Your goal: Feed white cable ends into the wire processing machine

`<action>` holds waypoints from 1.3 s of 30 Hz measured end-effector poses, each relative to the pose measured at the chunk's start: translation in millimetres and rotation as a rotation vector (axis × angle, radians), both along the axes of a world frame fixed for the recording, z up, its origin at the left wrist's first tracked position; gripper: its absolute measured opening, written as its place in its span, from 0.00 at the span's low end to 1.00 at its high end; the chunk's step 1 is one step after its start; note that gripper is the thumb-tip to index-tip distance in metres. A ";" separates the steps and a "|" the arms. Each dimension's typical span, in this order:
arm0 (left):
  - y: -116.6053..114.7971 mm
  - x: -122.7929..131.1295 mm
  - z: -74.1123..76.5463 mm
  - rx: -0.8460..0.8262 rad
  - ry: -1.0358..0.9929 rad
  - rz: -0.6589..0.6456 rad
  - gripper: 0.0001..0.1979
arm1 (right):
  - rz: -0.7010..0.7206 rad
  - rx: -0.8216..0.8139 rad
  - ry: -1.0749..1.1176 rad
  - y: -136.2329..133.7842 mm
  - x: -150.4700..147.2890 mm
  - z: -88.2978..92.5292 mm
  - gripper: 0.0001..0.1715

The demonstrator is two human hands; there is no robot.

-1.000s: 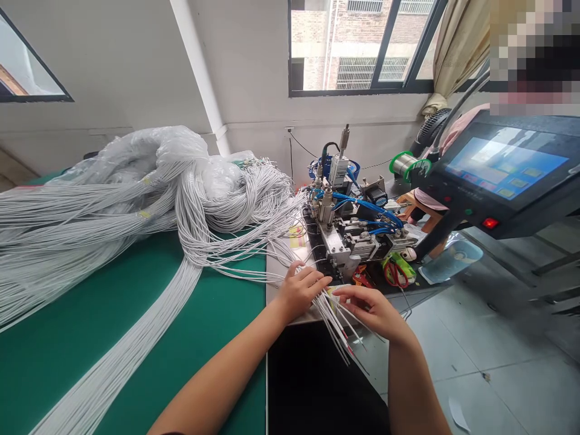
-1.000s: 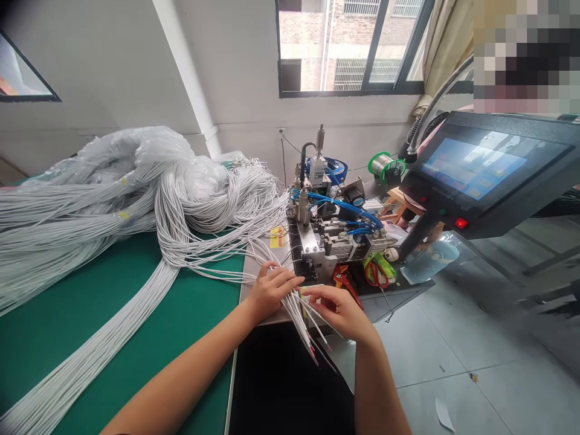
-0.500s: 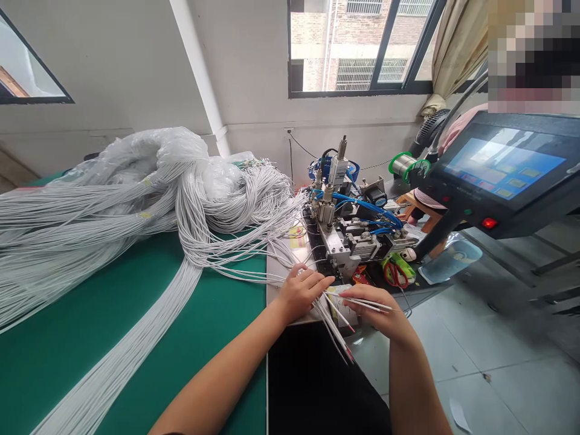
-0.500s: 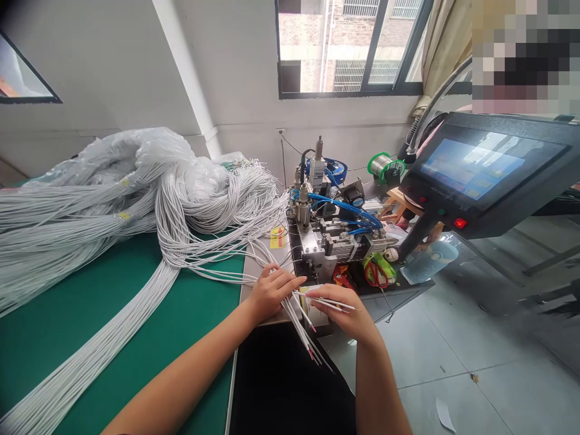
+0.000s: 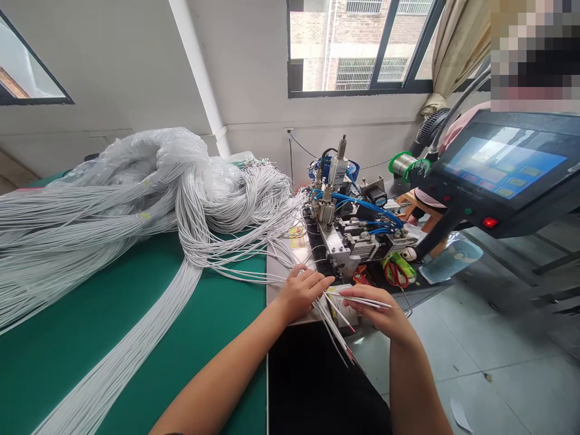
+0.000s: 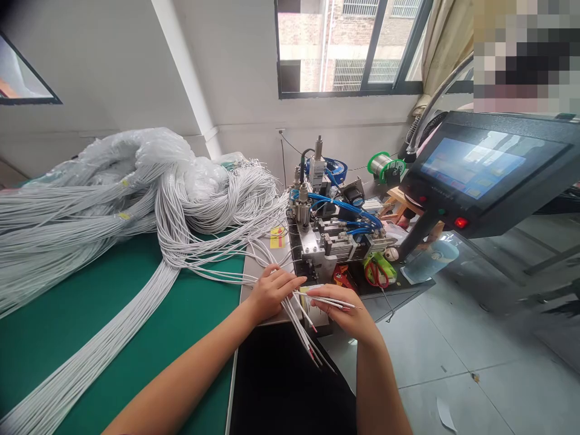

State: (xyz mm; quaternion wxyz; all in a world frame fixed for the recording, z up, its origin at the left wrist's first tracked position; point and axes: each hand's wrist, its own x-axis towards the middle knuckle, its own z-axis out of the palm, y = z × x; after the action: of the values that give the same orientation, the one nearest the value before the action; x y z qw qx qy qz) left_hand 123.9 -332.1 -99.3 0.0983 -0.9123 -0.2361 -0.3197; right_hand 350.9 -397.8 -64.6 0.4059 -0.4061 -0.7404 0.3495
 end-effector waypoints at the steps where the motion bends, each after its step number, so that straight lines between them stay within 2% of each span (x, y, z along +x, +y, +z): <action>1: 0.3 0.0 -0.7 -0.006 0.007 0.001 0.18 | 0.004 -0.004 0.007 0.0 -0.3 0.0 0.13; 13: 0.7 0.9 1.6 -0.028 0.063 0.006 0.17 | -0.056 -0.002 -0.007 0.7 -3.9 0.1 0.14; 25: 2.2 1.1 -0.3 -0.046 0.065 0.001 0.17 | -0.085 -0.178 0.034 2.1 -6.0 -4.5 0.16; 39: 1.6 1.6 1.5 -0.034 0.072 0.004 0.16 | -0.072 -0.198 -0.031 1.8 -3.2 -9.4 0.18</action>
State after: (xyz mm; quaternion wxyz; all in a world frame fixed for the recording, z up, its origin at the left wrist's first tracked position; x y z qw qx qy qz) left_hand 125.5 -330.6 -97.8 0.0917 -0.9243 -0.2398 -0.2825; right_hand 347.8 -396.0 -74.0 0.3645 -0.4759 -0.6934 0.3998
